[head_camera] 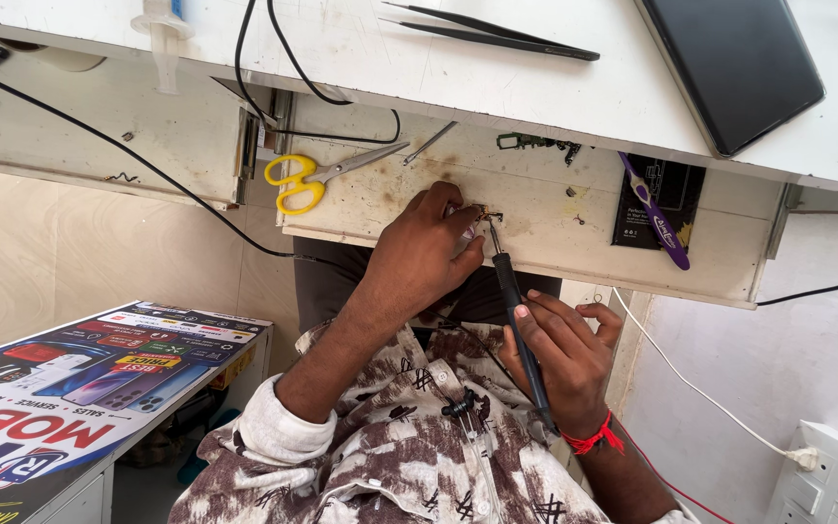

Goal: The person solders a small component onto a circuit board at a repair bench, holding a solder wire spool in one hand and a soldering iron in the other, applying solder to the board and repositioning the component as they work.

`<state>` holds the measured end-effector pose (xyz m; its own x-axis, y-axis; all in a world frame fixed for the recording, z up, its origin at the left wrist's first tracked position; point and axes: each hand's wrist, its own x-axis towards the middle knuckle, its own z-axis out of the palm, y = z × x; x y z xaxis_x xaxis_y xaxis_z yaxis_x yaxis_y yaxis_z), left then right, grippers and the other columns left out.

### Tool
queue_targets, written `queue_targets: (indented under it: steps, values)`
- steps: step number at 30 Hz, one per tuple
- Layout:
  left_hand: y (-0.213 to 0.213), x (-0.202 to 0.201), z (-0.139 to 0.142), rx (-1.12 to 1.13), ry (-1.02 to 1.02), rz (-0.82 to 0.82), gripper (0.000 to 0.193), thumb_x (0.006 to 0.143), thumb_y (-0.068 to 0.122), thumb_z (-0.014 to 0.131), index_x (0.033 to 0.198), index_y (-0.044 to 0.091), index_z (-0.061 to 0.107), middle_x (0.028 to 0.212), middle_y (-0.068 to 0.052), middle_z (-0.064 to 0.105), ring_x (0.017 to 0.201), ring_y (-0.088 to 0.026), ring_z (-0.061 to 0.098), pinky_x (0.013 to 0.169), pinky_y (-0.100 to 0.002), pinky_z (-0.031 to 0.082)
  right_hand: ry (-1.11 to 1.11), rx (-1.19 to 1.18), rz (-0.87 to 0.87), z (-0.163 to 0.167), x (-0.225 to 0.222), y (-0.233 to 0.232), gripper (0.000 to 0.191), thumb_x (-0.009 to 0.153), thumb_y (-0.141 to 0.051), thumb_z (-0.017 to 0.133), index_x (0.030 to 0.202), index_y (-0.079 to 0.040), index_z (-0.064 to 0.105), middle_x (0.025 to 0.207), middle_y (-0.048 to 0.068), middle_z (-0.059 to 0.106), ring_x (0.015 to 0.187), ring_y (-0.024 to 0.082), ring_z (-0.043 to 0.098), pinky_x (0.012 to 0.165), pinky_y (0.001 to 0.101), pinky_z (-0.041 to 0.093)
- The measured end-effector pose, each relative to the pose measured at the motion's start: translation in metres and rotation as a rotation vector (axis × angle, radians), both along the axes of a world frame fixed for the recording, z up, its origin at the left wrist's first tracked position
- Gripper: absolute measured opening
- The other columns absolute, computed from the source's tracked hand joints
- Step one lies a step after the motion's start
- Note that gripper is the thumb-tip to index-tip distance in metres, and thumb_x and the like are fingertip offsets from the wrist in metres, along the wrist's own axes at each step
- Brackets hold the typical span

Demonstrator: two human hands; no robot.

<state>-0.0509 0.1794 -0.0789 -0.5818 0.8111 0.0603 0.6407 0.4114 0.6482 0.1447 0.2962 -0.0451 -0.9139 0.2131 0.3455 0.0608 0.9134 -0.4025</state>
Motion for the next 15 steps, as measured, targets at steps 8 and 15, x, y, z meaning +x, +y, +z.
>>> queue_targets:
  steps: [8, 15]
  values:
    - [-0.002, -0.002, 0.005, 0.053, -0.070, -0.003, 0.028, 0.087, 0.020, 0.075, 0.110, 0.006, 0.074, 0.114, -0.013, 0.059, 0.103, -0.029, 0.066, 0.086, -0.041, 0.059, 0.149, -0.246, -0.142, 0.007, 0.029, 0.022, 0.021, 0.078, -0.006, 0.076, 0.097, -0.009, 0.068, 0.089, 0.005, 0.076, 0.098, 0.022, 0.077, 0.109, 0.0416, 0.036]
    - [-0.003, 0.000, 0.010, 0.115, -0.152, 0.017, 0.042, 0.087, 0.018, 0.075, 0.128, 0.008, 0.071, 0.110, -0.012, 0.060, 0.098, -0.028, 0.066, 0.085, -0.041, 0.057, 0.319, -0.427, -0.287, -0.023, 0.032, 0.013, 0.022, 0.087, -0.007, 0.073, 0.108, -0.006, 0.066, 0.100, 0.013, 0.076, 0.102, 0.024, 0.075, 0.107, 0.0391, 0.041]
